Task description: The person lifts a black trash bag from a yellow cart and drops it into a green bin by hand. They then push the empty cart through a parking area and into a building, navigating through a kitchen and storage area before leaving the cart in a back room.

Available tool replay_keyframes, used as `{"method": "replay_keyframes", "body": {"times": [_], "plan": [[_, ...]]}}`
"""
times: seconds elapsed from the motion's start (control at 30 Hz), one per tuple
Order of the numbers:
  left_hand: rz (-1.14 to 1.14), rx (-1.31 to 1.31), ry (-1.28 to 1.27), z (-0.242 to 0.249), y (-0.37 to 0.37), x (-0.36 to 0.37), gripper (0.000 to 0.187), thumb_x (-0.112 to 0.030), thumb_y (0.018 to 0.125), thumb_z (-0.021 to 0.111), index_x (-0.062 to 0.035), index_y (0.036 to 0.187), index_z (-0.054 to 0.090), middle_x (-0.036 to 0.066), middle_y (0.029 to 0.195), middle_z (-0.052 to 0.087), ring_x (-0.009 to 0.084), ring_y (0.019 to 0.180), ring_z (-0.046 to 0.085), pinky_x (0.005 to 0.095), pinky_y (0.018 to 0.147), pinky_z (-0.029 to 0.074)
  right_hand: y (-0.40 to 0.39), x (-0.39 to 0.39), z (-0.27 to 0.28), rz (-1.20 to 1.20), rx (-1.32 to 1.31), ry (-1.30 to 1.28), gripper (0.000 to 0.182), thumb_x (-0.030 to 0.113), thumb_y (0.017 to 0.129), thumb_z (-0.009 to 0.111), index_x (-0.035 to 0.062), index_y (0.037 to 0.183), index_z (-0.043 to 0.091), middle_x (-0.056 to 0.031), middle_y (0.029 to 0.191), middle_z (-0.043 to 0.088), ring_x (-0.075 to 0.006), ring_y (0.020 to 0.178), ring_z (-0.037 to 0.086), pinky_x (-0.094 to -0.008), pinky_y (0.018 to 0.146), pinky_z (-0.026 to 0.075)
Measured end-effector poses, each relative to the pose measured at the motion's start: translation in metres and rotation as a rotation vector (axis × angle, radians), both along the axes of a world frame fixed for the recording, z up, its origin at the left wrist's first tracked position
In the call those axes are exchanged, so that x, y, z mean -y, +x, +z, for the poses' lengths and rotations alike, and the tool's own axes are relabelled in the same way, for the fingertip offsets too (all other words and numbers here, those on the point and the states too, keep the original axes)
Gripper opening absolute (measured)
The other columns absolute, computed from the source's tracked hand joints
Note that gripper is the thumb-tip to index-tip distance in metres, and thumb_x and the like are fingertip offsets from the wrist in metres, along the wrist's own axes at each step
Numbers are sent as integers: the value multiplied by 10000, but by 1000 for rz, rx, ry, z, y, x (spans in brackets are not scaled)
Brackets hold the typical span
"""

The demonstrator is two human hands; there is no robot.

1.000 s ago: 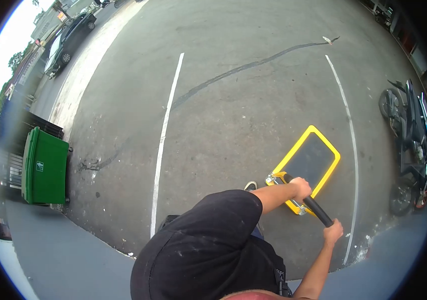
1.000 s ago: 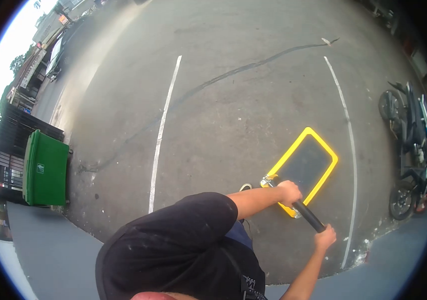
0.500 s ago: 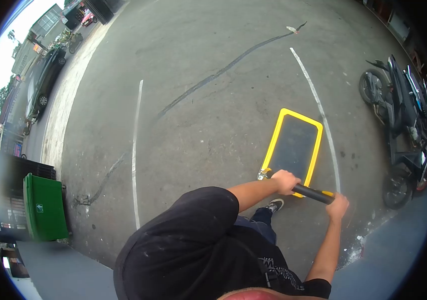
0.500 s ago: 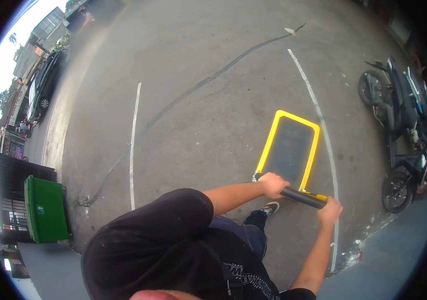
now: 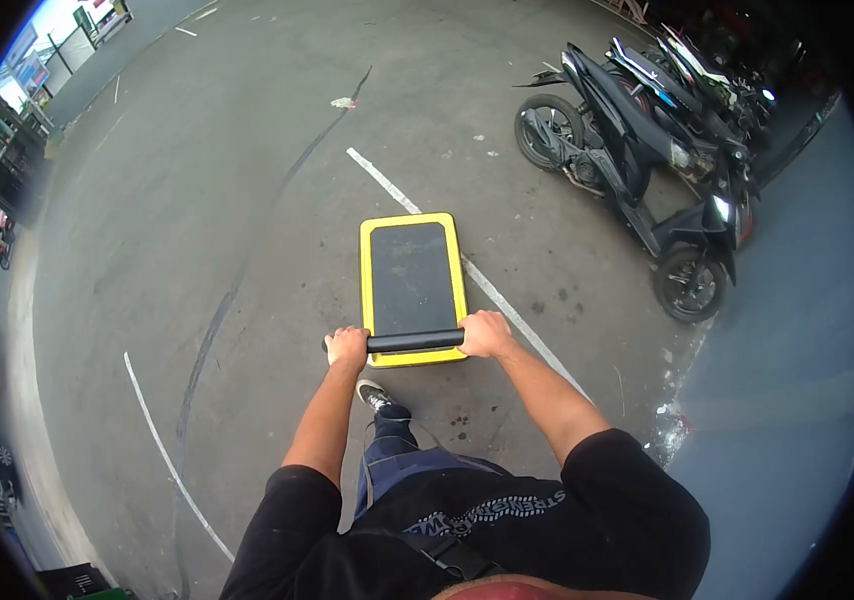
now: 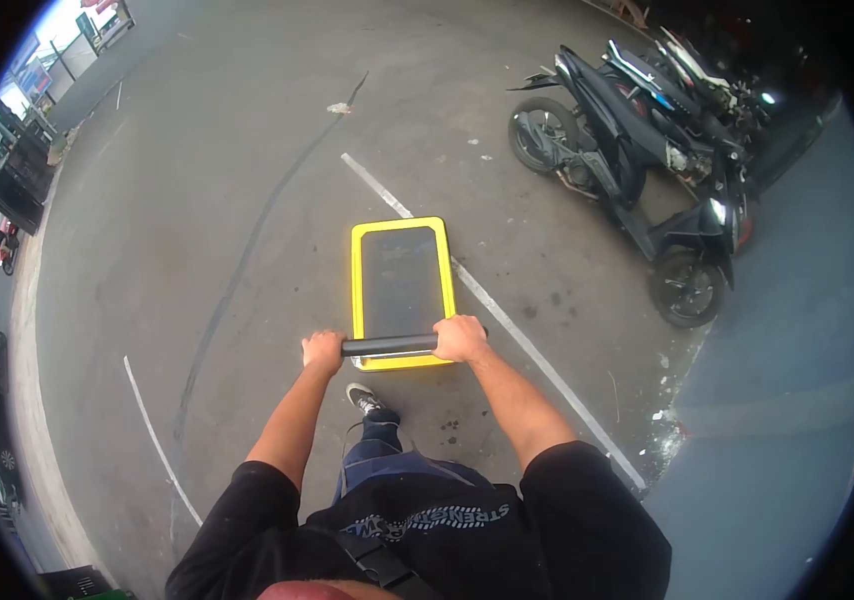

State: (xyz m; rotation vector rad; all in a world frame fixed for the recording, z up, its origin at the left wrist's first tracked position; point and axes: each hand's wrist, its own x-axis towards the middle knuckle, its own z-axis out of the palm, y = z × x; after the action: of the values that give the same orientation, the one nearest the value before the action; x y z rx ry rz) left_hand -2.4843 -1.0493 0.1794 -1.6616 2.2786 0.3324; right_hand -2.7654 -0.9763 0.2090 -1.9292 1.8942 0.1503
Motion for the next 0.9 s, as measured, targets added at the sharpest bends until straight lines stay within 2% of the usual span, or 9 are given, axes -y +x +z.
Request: {"method": "replay_keyframes", "body": {"times": [0.1, 0.2, 0.47, 0.57, 0.63, 0.73, 0.77, 0.8, 0.9], "plan": [[-61, -5, -19, 3, -9, 83, 246, -125, 832, 622, -234, 1044, 686, 36, 1087, 653, 252, 1096, 595, 461, 903, 449, -8, 76, -8, -33, 20, -78, 315, 287, 655, 693, 100, 909, 713, -149, 862, 704, -332, 857, 679, -433, 776, 538], [-95, 64, -14, 8, -25, 172, 222, -185, 891, 590, -258, 1081, 678, 9, 1133, 645, 215, 1098, 603, 437, 904, 452, -18, 156, -3, -80, -11, -83, 311, 284, 655, 697, 103, 907, 711, -140, 847, 705, -325, 842, 681, -429, 756, 541], [-57, 65, 110, 11, -56, 376, 334, -260, 795, 743, -271, 1119, 659, -7, 1166, 633, 216, 1154, 570, 434, 945, 443, -45, 349, -5, -86, -35, -173, 322, 328, 635, 713, 142, 897, 716, -130, 782, 702, -313, 793, 691, -426, 710, 551], [-66, 4, 22, 8, -83, 463, 369, -270, 722, 810, -248, 1062, 670, 1, 1120, 648, 257, 1116, 574, 488, 934, 460, -71, 427, -1, -107, -64, -193, 361, 366, 626, 737, 145, 910, 714, -129, 783, 706, -313, 772, 695, -428, 706, 554], [-8, 32, 69, 27, -104, 515, 349, -264, 782, 758, -222, 1111, 650, 21, 1184, 614, 263, 1186, 531, 514, 931, 490, -82, 477, -2, -118, -46, -210, 356, 367, 629, 738, 144, 906, 714, -129, 784, 706, -313, 772, 695, -429, 704, 555], [20, -84, -14, 15, -112, 594, 342, -246, 797, 742, -169, 1113, 635, 45, 1210, 595, 284, 1203, 506, 564, 951, 480, -95, 554, 1, -136, 6, -250, 343, 364, 645, 744, 129, 893, 714, -131, 789, 708, -312, 778, 699, -432, 702, 559], [41, -47, 40, 13, -115, 623, 469, -298, 802, 742, -134, 1203, 563, 71, 1297, 527, 297, 1277, 435, 590, 996, 435, -98, 578, 1, -140, 17, -225, 338, 355, 653, 740, 122, 896, 716, -137, 795, 709, -317, 785, 699, -430, 708, 561], [61, -37, 28, 21, -121, 648, 469, -298, 802, 742, -134, 1203, 563, 71, 1297, 527, 297, 1277, 435, 590, 996, 435, -100, 605, 6, -136, 29, -202, 333, 346, 661, 735, 116, 900, 717, -143, 800, 709, -322, 792, 699, -429, 714, 563], [15, 79, 22, 42, -140, 708, 813, -475, 777, 738, -117, 1398, 355, 84, 1464, 334, 314, 1433, 189, 608, 1061, 348, -110, 683, 10, -142, 88, -185, 329, 327, 679, 713, 94, 912, 717, -170, 824, 707, -335, 808, 698, -431, 733, 566]]}}
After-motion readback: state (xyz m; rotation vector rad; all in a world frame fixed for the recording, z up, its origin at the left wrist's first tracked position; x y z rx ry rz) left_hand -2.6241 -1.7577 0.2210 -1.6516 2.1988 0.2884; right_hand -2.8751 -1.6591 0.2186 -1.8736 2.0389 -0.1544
